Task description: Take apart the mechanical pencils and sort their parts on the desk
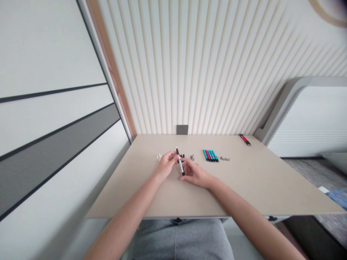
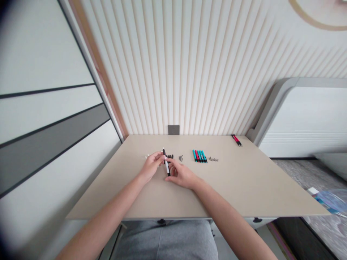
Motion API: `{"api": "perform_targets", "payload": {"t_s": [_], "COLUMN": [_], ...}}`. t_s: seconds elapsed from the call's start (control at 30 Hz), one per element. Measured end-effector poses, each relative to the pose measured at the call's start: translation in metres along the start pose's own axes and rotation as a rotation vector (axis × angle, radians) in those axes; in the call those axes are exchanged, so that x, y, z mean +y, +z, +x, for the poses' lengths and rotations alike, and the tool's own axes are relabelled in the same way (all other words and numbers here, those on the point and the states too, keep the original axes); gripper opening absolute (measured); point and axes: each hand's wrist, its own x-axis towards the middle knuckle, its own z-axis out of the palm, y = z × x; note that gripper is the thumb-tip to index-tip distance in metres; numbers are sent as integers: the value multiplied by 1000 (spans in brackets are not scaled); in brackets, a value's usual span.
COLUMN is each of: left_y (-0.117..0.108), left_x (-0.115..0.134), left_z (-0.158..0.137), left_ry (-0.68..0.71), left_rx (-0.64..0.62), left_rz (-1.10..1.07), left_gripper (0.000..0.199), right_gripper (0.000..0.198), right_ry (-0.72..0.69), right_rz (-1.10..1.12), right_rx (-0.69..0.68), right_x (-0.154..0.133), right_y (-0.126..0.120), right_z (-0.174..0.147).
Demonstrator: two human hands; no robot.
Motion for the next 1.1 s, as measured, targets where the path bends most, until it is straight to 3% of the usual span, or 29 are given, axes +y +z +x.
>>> {"api": "perform_targets", "payload": {"t_s": [0.1,0.23,0.4,1.1], "left_y": [0,1,0,-1], "left_x": [0,-1,-4,-3], "left_z": [0,-1,0,-1], "left_ry": [-1,-10,-26,-1], "left_rx": [-19,-43,-77,-78], "left_rz": [6,12,38,24], "left_gripper": [34,32,34,33], "right_gripper": [55,47,32,24], "right_ry": [-82,-211,-243,-255], "right_rz": [-179,-350,-503,-612], "right_rx": [-39,-86,-50,-56], "right_x": [-6,-13,-7,-11], "right_y": [-1,-1,5,7], "right_z": [0,1,3,3]}}
